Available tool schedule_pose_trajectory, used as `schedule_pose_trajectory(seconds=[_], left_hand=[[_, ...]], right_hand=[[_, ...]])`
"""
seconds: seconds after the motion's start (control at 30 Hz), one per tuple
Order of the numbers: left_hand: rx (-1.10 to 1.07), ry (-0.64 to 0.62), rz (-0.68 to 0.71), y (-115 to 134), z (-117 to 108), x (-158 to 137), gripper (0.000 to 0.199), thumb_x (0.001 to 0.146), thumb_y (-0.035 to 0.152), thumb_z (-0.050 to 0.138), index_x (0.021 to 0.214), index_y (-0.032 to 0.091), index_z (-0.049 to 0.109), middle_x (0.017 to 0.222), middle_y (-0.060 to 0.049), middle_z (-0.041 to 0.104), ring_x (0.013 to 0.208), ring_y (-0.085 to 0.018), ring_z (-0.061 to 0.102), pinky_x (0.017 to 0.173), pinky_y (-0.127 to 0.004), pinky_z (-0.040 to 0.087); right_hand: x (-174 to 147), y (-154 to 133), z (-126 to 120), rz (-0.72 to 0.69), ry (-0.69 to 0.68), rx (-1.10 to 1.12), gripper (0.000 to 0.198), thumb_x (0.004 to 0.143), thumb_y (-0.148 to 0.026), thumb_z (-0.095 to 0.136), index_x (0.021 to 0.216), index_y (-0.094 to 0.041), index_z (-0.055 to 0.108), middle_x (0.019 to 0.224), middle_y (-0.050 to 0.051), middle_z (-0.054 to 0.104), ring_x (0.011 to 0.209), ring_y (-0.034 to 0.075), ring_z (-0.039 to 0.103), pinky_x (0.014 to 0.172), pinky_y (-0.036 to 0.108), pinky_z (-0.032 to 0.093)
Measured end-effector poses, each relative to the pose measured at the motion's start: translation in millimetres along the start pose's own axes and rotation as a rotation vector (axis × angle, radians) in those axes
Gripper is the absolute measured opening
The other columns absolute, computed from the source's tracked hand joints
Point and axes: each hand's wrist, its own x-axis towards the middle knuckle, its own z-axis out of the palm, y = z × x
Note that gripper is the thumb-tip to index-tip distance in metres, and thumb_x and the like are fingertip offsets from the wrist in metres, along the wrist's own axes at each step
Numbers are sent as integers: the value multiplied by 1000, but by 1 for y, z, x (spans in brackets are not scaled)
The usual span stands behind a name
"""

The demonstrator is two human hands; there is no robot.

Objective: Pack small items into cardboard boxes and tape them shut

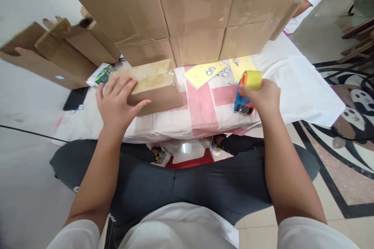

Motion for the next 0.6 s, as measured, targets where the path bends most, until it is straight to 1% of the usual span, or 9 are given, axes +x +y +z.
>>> schedule_pose_trajectory(seconds=[0.07,0.13,0.2,0.23,0.27,0.33,0.43,0.53,0.6], left_hand=[[15,113,22,5,5,-7,45,82,48,78,122,30,71,143,-7,59,143,-38,41,127,-61,13],[-28,133,82,17,16,-18,27,89,43,70,111,27,73,126,-10,67,127,-35,56,117,-57,33],[-152,1,123,35,34,-33,21,94,38,64,106,25,73,105,-8,70,103,-26,65,101,-46,49],[-239,-92,110,45,45,-41,22,94,38,63,108,24,73,100,-7,68,95,-23,65,93,-41,52],[-334,-167,64,56,56,-50,25,94,40,63,111,24,72,99,-7,65,92,-20,63,86,-36,53],[-512,-250,-73,75,76,-65,33,93,48,65,116,25,72,102,-7,57,94,-20,60,83,-34,54],[-722,-259,-213,94,93,-81,40,93,57,61,110,25,76,102,-8,48,104,-22,56,92,-38,53],[-848,-258,-306,108,89,-86,37,96,55,58,94,26,80,95,-7,48,101,-21,53,94,-40,51],[-909,-257,-392,118,80,-86,33,97,49,59,86,27,81,87,-4,48,90,-19,53,88,-37,52]], right_hand=[[-5,-9,8,-49,-125,101,31,72,-44,83,81,-17,71,75,12,70,79,28,70,72,43,56],[-15,-25,22,-139,-241,218,34,74,-46,80,87,-16,73,79,9,72,75,25,70,68,40,57],[-32,-46,41,-260,-326,352,36,76,-50,78,89,-17,71,81,7,72,74,23,69,67,39,59],[-44,-56,50,-316,-351,423,37,77,-53,76,89,-18,69,82,6,71,75,23,69,68,40,59],[-58,-66,59,-358,-369,478,38,79,-57,74,89,-20,67,83,5,70,77,23,69,69,40,60],[-85,-80,71,-402,-405,562,41,83,-63,68,92,-24,64,89,5,69,83,24,69,74,41,61],[-116,-86,80,-419,-519,628,47,86,-70,61,107,-27,60,101,7,70,95,27,70,81,44,61],[-126,-76,88,-360,-599,620,55,90,-78,44,109,-28,59,93,6,70,96,28,70,82,47,61],[-123,-68,94,-326,-524,578,61,92,-81,32,96,-27,59,84,6,67,91,28,70,79,47,62]])
